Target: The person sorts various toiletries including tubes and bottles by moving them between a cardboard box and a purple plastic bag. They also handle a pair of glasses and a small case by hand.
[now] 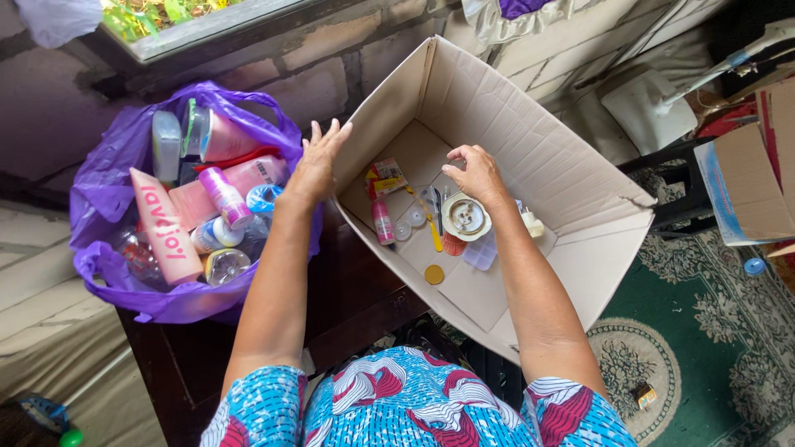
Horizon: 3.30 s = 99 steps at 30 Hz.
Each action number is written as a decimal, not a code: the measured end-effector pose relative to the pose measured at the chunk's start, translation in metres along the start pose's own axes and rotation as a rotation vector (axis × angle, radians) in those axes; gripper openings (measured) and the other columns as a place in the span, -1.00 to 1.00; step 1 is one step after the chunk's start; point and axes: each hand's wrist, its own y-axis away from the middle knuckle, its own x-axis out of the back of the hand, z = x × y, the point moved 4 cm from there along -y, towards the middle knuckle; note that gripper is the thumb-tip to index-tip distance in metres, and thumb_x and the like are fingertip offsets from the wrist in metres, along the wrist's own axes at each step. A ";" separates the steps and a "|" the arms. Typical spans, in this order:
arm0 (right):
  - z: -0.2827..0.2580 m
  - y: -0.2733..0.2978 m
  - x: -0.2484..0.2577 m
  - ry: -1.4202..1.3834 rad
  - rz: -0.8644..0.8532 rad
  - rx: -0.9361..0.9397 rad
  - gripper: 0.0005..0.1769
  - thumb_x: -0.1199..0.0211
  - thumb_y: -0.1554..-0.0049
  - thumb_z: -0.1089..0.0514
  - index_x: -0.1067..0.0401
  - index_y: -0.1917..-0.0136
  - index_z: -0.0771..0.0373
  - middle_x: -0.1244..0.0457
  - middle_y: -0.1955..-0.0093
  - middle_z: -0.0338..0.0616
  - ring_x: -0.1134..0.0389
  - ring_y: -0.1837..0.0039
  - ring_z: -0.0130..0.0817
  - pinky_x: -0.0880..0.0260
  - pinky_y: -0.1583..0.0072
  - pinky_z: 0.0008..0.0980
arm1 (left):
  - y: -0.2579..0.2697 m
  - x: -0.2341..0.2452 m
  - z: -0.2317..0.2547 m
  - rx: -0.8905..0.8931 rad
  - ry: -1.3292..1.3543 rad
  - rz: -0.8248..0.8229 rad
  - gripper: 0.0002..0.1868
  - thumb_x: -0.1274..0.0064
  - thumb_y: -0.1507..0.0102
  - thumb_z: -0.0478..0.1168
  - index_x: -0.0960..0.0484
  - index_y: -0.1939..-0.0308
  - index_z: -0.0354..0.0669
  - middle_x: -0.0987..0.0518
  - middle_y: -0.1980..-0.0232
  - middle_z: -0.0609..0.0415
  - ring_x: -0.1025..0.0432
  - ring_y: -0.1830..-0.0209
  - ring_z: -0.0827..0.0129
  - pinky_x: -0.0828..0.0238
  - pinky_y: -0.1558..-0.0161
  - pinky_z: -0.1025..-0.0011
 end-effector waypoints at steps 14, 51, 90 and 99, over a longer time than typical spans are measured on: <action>0.069 -0.016 -0.033 0.045 -0.103 -0.103 -0.58 -0.47 -0.01 -0.03 -0.54 -0.09 0.16 -0.36 -0.16 -0.02 -0.38 -0.23 -0.09 -0.36 -0.27 -0.15 | -0.092 0.000 0.021 -0.218 -0.414 0.444 -0.55 -0.02 -0.24 -0.45 -0.60 -0.19 -0.02 -0.50 -0.35 -0.05 -0.26 -0.48 -0.02 -0.15 -0.47 0.13; 0.061 -0.016 -0.143 0.308 -0.471 0.084 -0.01 -0.58 0.20 0.18 -0.28 -0.46 -0.19 0.02 -0.50 0.04 -0.08 -0.49 0.11 -0.17 -0.44 -0.02 | -0.019 -0.253 -0.024 0.681 -0.063 -0.049 0.04 -0.26 -0.07 -0.36 -0.07 -0.53 0.32 -0.13 -0.52 -0.20 -0.25 -0.39 -0.12 -0.32 -0.30 0.06; -0.090 -0.061 -0.010 -0.304 -0.124 0.197 -0.32 -0.61 0.14 0.07 -0.50 -0.23 0.22 -0.33 -0.08 -0.13 -0.42 -0.09 -0.30 -0.45 -0.13 -0.32 | -0.029 -0.057 0.040 0.368 0.420 0.486 -0.04 -0.30 -0.04 -0.38 -0.12 -0.45 -0.25 -0.34 -0.28 -0.35 -0.31 -0.32 -0.20 -0.22 -0.37 0.09; -0.231 -0.038 -0.007 -0.441 -0.234 0.420 -0.31 -0.60 0.07 0.11 -0.47 -0.30 0.27 -0.32 -0.13 -0.16 -0.41 -0.15 -0.36 -0.43 -0.19 -0.39 | 0.078 0.065 0.029 0.152 0.385 0.745 -0.07 -0.31 -0.13 -0.39 -0.14 -0.50 -0.21 -0.45 -0.30 -0.25 -0.40 -0.35 -0.01 -0.30 -0.37 0.17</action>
